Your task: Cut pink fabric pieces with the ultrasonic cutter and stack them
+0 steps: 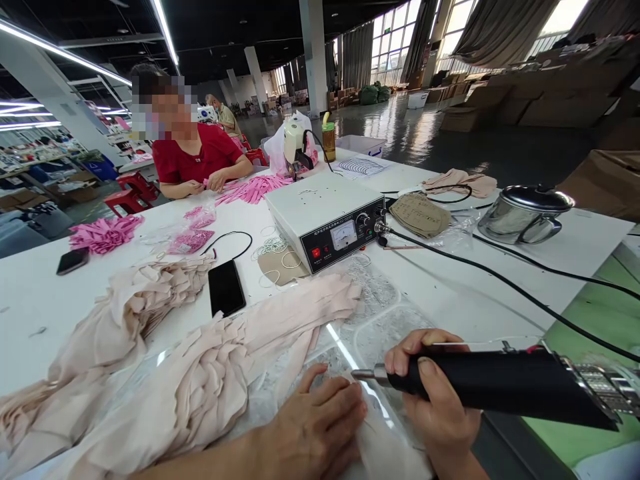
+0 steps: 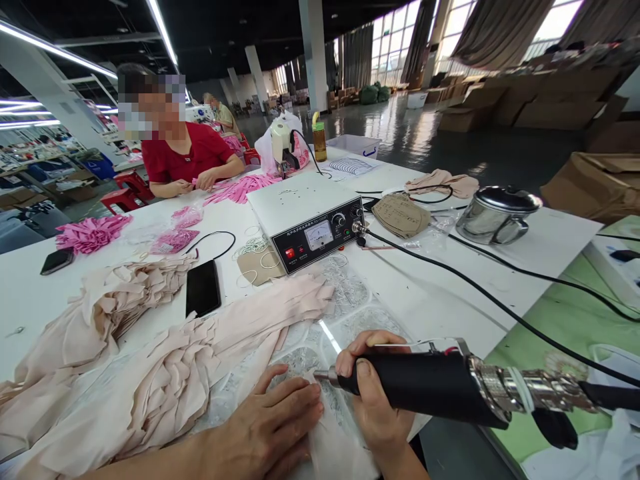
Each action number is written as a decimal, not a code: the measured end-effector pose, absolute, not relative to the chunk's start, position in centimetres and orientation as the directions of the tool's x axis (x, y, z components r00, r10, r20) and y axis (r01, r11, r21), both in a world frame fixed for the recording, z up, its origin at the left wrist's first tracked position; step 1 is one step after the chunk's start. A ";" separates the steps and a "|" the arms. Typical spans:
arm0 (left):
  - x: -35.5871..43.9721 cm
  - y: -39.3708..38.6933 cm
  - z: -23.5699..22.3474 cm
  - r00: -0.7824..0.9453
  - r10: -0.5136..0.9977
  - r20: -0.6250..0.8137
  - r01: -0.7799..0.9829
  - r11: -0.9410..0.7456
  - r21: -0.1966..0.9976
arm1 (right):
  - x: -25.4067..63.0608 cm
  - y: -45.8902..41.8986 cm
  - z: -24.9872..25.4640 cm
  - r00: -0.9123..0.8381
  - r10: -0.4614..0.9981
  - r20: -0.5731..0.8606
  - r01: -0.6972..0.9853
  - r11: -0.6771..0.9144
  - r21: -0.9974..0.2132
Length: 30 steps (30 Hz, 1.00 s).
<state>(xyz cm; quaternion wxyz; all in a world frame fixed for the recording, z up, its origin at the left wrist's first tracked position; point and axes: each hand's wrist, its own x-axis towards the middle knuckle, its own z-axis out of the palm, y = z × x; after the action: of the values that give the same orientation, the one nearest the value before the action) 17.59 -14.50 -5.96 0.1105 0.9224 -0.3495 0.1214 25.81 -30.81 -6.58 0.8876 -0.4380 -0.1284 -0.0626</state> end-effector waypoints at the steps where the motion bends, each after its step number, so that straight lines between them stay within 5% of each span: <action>1: 17.6 -14.5 -5.9 0.724 -0.615 0.313 -0.672 -0.731 0.120 | 25.9 -30.8 -6.6 0.960 0.000 0.282 0.223 0.609 -0.761; 11: 17.2 -14.6 -9.1 0.652 -0.546 0.526 -0.683 -0.724 0.095 | 25.9 -30.8 -6.1 0.960 -0.002 0.281 0.224 0.611 -0.759; 17: 17.2 -14.9 -7.8 0.701 -0.588 0.403 -0.666 -0.742 0.077 | 25.8 -30.7 -6.4 0.962 -0.002 0.273 0.216 0.618 -0.756; 30: 17.4 -15.9 -8.5 0.647 -0.533 0.544 -0.662 -0.747 0.055 | 25.8 -30.9 -6.4 0.961 -0.001 0.276 0.217 0.618 -0.755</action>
<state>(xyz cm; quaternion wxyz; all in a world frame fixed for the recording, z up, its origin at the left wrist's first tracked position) 17.42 -15.89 -8.51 0.1256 0.8989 -0.3325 0.2564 25.84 -30.90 -6.39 0.8907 -0.4326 -0.1252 -0.0612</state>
